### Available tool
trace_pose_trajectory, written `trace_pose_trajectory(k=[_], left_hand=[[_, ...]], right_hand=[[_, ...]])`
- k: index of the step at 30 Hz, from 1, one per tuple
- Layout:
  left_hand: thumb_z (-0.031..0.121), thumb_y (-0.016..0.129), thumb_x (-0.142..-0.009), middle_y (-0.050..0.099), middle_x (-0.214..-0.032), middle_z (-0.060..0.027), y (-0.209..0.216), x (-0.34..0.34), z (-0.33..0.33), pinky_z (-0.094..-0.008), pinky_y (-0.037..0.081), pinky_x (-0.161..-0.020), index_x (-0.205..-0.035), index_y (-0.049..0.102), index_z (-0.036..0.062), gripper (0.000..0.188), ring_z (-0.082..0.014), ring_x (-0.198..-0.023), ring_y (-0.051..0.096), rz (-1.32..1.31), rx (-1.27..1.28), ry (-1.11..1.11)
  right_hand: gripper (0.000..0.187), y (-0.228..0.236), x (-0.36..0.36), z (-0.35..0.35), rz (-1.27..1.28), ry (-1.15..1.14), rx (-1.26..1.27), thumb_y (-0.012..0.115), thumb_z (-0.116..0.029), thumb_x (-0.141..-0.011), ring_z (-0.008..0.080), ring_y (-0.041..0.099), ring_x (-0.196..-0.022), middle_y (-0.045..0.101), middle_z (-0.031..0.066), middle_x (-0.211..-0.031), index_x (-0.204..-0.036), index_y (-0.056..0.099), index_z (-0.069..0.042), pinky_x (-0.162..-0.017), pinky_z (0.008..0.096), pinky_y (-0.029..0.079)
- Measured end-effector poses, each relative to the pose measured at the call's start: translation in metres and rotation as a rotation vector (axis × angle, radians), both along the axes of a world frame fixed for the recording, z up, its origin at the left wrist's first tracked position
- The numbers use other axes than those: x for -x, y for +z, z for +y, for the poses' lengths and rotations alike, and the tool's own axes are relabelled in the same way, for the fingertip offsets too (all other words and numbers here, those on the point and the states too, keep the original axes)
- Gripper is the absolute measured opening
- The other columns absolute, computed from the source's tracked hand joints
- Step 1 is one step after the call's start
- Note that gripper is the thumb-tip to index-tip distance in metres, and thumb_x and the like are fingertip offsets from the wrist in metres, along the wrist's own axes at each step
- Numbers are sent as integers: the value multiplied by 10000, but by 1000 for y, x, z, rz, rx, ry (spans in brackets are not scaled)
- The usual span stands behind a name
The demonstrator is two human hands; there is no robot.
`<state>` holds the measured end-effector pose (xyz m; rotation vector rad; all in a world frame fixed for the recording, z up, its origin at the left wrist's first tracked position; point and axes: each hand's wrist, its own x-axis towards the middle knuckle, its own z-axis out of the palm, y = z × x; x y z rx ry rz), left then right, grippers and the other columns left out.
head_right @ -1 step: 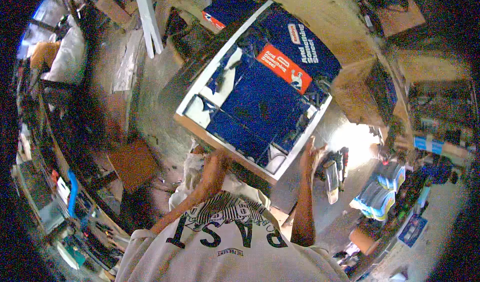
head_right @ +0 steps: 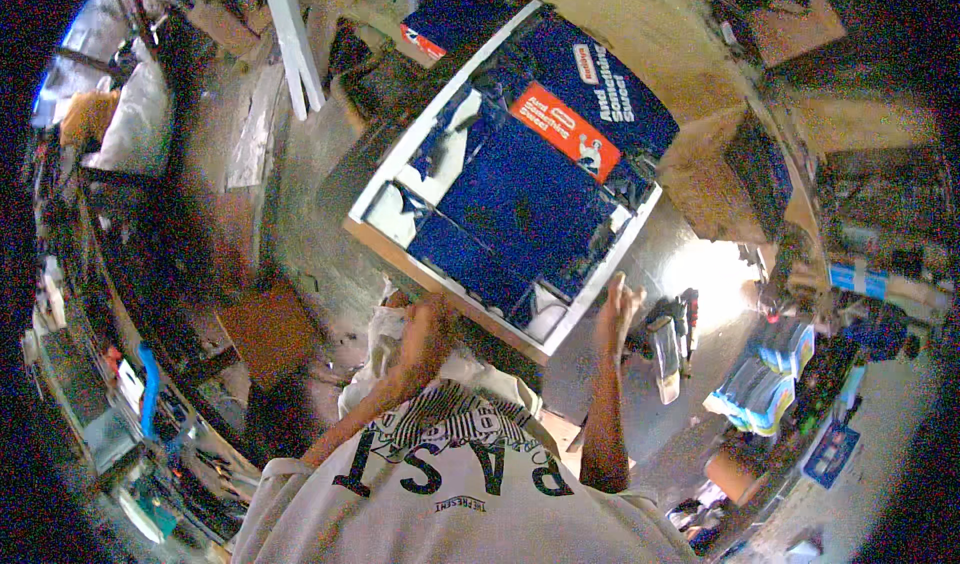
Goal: The person assembles a die-cutting board by inserting metal cutting rules and rubber strips into the grooves, tapping them into place using a hammer and metal guide, and adjusting the pieces by hand and with pliers.
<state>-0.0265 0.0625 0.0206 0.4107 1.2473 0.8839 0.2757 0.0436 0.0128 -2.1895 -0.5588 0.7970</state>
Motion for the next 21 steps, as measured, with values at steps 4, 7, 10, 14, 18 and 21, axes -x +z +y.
trace_pose_trajectory(k=[4, 7, 10, 14, 18, 21], left_hand=[[301, 521, -946, 614, -903, -73, 0, 47, 34, -340, 479, -718, -1072, 552, 44, 287, -170, -796, 569, 97, -49, 39], [268, 556, -934, 612, -1007, -103, -11, 68, 17, -328, 485, -772, -1212, 441, 15, 393, -169, -851, 580, 261, -148, 137], [379, 556, -971, 619, -984, -95, -49, 90, -21, -289, 469, -784, -1224, 452, -5, 471, -153, -891, 573, 202, -141, 141], [423, 544, -977, 629, -965, -52, -18, 84, -15, -281, 486, -740, -1089, 563, 17, 422, -126, -862, 586, 297, 85, -106], [340, 573, -980, 656, -925, -16, -71, 77, -17, -251, 498, -661, -1097, 612, 26, 338, -84, -772, 602, 110, -129, -76], [264, 609, -967, 633, -781, -45, -49, 70, -5, -264, 486, -545, -923, 578, 7, 263, -98, -632, 596, 184, -130, -15]], right_hand=[[747, -2, 97, 30, 223, -189, -301, 517, -450, -984, 307, 350, -1317, 370, 112, -1449, -1524, 91, -158, -1023, 535, 356], [822, 48, 143, 35, 703, -204, -366, 565, -441, -959, 309, 295, -1377, 229, 192, -1538, -1516, 92, -64, -1105, 517, 275], [884, 40, 147, 34, 35, 376, -307, 664, -494, -873, 357, 282, -1382, 298, 166, -1504, -1505, 208, -77, -1088, 551, 276], [1130, 101, 108, 112, -806, 1315, -299, 840, -556, -592, 363, 330, -1347, 402, 194, -1414, -1453, 314, -47, -1123, 556, 175], [1220, 90, 88, 155, -949, 1698, -289, 862, -616, -444, 319, 377, -1312, 448, 171, -1355, -1406, 373, -48, -1122, 568, 150], [1199, 75, 80, 167, -874, 1751, -261, 881, -604, -351, 296, 453, -1211, 482, 143, -1242, -1298, 438, -18, -1081, 553, 197]])
